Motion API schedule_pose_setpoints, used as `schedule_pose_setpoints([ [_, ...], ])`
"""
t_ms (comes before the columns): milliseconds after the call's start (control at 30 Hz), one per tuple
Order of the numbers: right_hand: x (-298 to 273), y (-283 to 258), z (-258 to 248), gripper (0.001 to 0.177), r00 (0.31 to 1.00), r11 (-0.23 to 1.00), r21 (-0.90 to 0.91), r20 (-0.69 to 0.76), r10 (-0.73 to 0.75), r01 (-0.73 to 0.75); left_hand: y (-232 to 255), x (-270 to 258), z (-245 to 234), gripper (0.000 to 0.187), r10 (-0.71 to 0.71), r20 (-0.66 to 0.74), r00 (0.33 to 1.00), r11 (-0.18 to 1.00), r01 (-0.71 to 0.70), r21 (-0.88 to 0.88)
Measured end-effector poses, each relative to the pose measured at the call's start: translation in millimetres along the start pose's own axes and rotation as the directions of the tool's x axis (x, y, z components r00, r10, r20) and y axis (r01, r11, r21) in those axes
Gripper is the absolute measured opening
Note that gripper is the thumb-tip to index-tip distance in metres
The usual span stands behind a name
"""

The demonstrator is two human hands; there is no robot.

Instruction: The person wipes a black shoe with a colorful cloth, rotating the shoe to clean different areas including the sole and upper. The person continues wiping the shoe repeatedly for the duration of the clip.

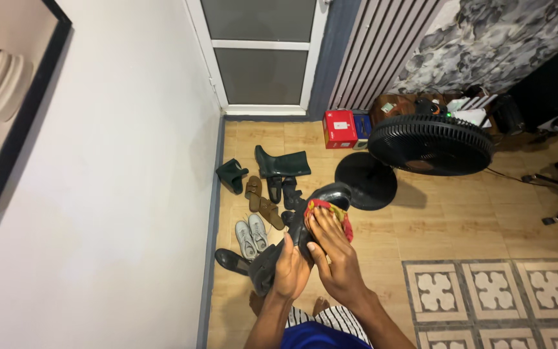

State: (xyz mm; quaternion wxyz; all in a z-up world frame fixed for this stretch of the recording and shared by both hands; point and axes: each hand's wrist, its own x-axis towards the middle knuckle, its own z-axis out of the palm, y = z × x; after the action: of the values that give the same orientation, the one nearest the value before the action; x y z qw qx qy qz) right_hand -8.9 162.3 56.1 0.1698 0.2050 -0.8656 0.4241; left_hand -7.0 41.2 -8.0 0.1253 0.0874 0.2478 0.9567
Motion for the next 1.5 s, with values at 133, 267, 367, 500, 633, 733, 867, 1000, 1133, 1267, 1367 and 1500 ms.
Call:
schedule_pose_setpoints([
  [133,1,2,-3,0.027,0.992,0.999,-0.04,-0.128,0.01,-0.015,-2,-1,-4,0.061,-0.021,0.001,1.0,1.0,0.021,0.002],
  [267,2,9,-5,0.021,0.989,0.997,0.036,-0.13,0.074,-0.07,-7,-2,-11,0.049,-0.085,-0.044,0.995,0.996,0.086,0.033],
  [367,-1,21,-8,0.015,0.757,0.607,0.507,0.151,0.636,-0.611,-12,-6,-12,0.04,-0.117,-0.118,0.986,0.978,0.135,0.157],
  [500,-4,33,-10,0.015,0.826,0.486,0.748,0.145,0.544,-0.451,-13,-8,-9,0.032,-0.137,-0.194,0.971,0.944,0.188,0.27],
  [633,-8,34,-11,0.012,0.836,0.429,0.767,0.244,0.492,-0.477,-13,-9,-2,0.031,-0.15,-0.225,0.963,0.943,0.207,0.259],
  [733,-9,31,-14,0.009,0.814,0.315,0.799,0.336,0.474,-0.513,-13,-9,1,0.03,-0.113,-0.258,0.96,0.948,0.182,0.26],
  [867,-9,29,-19,0.009,0.769,0.209,0.796,0.421,0.481,-0.567,-12,-11,-2,0.03,-0.011,-0.247,0.969,0.935,0.097,0.341],
  [1000,-8,28,-18,0.009,0.767,0.221,0.766,0.483,0.423,-0.604,-12,-11,-7,0.028,0.037,-0.266,0.963,0.921,0.071,0.383],
  [1133,-6,24,-10,0.015,0.75,0.227,0.751,0.483,0.453,-0.62,-9,-14,-11,0.026,0.05,-0.266,0.963,0.935,0.049,0.352],
  [1267,-1,18,1,0.014,0.727,0.218,0.736,0.49,0.48,-0.64,1,-16,-14,0.027,0.086,-0.29,0.953,0.923,0.033,0.383],
  [1367,2,13,9,0.014,0.734,0.233,0.733,0.489,0.471,-0.638,11,-21,-17,0.028,0.084,-0.325,0.942,0.893,0.073,0.443],
  [1500,8,6,19,0.015,0.722,0.251,0.712,0.494,0.484,-0.655,24,-24,-22,0.027,0.177,-0.325,0.929,0.843,0.027,0.537],
])
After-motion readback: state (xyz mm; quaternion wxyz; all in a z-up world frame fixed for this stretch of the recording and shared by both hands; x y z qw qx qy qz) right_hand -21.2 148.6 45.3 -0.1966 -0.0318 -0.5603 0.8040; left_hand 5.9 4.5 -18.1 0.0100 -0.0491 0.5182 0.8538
